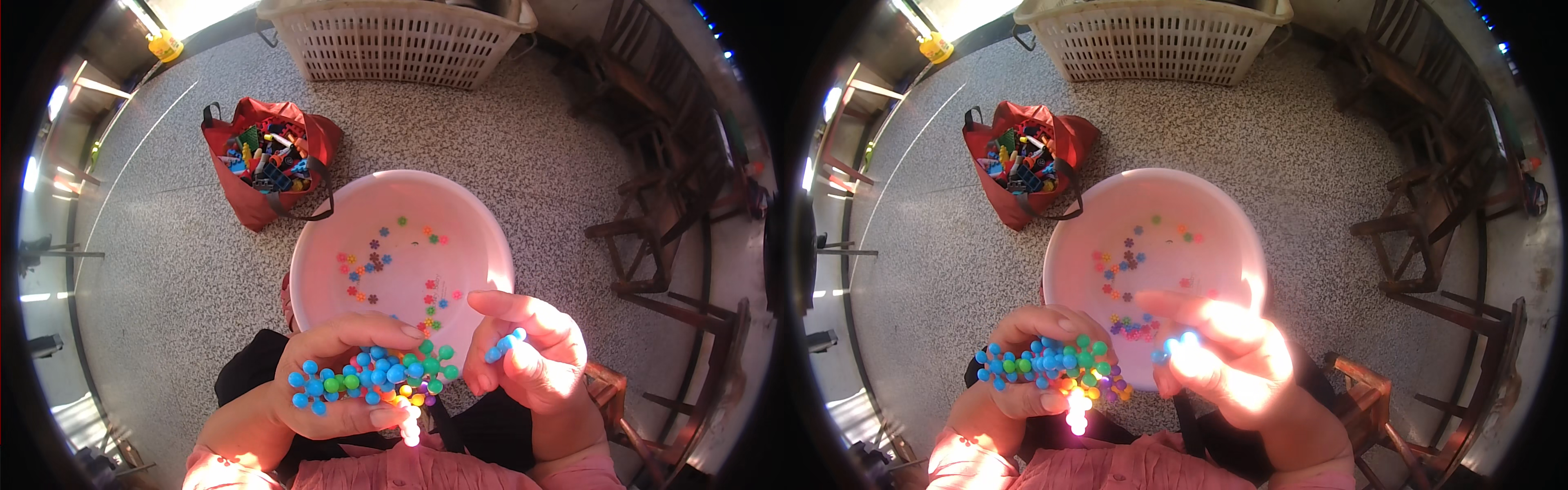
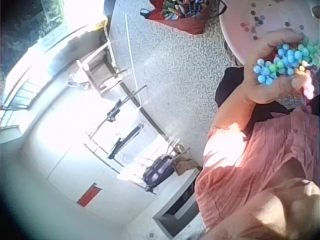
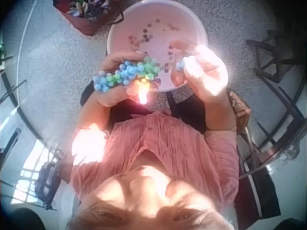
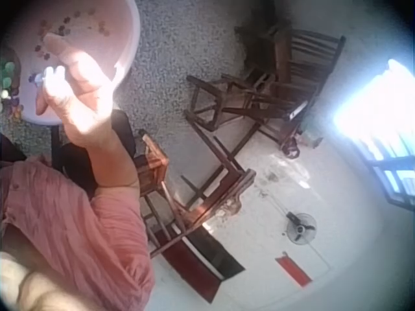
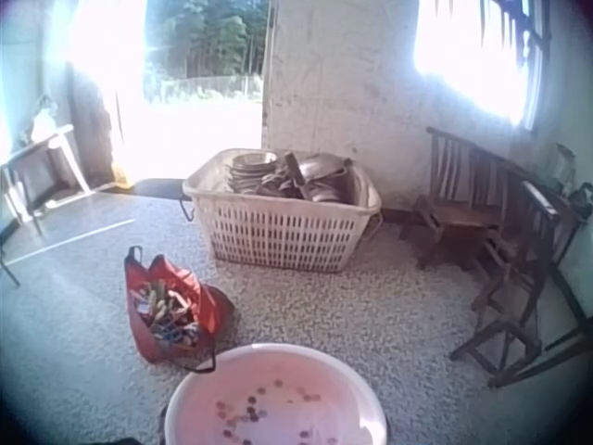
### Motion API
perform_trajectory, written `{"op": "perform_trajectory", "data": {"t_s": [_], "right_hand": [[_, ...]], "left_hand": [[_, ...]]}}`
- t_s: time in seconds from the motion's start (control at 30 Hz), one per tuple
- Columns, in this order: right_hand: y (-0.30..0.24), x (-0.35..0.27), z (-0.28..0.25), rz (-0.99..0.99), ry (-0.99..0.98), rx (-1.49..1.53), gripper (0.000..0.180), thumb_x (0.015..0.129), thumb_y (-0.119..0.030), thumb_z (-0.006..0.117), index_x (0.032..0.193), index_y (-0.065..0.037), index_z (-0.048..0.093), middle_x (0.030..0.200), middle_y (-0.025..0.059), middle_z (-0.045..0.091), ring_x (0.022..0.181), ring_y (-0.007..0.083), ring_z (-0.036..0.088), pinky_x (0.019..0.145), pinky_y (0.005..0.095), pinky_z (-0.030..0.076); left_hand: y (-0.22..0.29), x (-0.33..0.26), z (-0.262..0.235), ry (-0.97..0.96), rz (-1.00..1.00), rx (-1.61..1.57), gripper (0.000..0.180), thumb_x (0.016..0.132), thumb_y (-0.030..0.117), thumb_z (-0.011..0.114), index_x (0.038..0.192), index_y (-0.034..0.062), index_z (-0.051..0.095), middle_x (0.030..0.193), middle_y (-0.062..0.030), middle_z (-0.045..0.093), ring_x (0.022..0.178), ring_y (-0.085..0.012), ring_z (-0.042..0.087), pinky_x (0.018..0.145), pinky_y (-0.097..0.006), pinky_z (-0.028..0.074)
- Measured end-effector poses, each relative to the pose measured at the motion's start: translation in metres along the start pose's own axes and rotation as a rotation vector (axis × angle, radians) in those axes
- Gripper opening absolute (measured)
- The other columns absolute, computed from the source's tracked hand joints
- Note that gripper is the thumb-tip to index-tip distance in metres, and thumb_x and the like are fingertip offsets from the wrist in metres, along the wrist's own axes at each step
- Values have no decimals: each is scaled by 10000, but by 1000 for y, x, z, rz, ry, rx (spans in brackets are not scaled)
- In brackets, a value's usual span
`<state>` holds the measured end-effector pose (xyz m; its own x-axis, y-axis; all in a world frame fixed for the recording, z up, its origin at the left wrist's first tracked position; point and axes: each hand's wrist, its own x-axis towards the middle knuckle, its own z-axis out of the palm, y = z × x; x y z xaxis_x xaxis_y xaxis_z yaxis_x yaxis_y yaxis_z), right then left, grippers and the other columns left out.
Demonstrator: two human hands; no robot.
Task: Assembling a colorful flower-shaped toy from small plastic pieces.
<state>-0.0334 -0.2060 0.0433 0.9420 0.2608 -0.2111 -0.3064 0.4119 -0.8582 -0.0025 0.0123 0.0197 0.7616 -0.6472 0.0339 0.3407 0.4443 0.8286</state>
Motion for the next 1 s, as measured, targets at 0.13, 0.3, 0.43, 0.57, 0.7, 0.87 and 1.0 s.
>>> {"op": "perform_trajectory", "data": {"t_s": [0.13, 0.3, 0.43, 0.57, 0.7, 0.87, 1.0], "right_hand": [[2, -1, 10, 0, 186, 45, 304, 771, -135, 643, 926, 77, 489, 633, 130, 564, 510, 179, 552, 481, 274, 459], [4, -8, 2, -266, 100, -381, 201, 772, -61, 624, 880, 45, 492, 701, 146, 577, 610, 189, 606, 545, 278, 506], [3, -12, 10, -215, 162, -450, 276, 681, -26, 704, 926, 16, 585, 798, 104, 628, 675, 150, 624, 609, 250, 504], [7, -17, 5, -272, 149, -560, 257, 673, -37, 715, 893, -10, 585, 808, 100, 634, 688, 168, 632, 600, 265, 511], [1, -6, 3, -560, 37, -897, 273, 674, 0, 703, 892, -26, 542, 806, 118, 623, 681, 190, 627, 608, 291, 512], [2, -6, 4, -602, 42, -1059, 272, 670, -18, 705, 906, -32, 570, 787, 99, 628, 643, 187, 617, 561, 290, 502], [2, -7, 2, -624, -50, -996, 340, 646, 5, 694, 968, -8, 587, 805, 96, 626, 624, 191, 593, 531, 286, 487]], "left_hand": [[2, 1, 4, 111, -68, -19, 538, 675, 23, 711, 1150, -34, 464, 1048, -109, 528, 936, -165, 549, 805, -280, 440], [-2, 4, 1, 46, 36, 118, 550, 663, 2, 719, 1151, -31, 467, 1031, -101, 529, 932, -156, 546, 792, -268, 441], [-4, 5, 3, 25, 73, 172, 566, 647, -22, 730, 1149, -37, 468, 1032, -105, 528, 924, -154, 546, 787, -267, 441], [-4, 4, 6, 56, 59, 135, 566, 641, -18, 737, 1141, -42, 472, 1022, -108, 532, 925, -155, 546, 774, -265, 441], [-8, 7, 2, 25, 115, 280, 571, 631, 8, 752, 1134, -37, 485, 993, -117, 556, 908, -172, 562, 758, -273, 447], [-7, 8, 2, 32, 149, 376, 552, 624, 28, 763, 1111, -31, 510, 984, -131, 581, 879, -189, 580, 749, -283, 455], [-8, 9, 3, 35, 186, 442, 535, 624, 23, 760, 1099, -35, 522, 988, -139, 591, 882, -196, 586, 742, -283, 460]]}}
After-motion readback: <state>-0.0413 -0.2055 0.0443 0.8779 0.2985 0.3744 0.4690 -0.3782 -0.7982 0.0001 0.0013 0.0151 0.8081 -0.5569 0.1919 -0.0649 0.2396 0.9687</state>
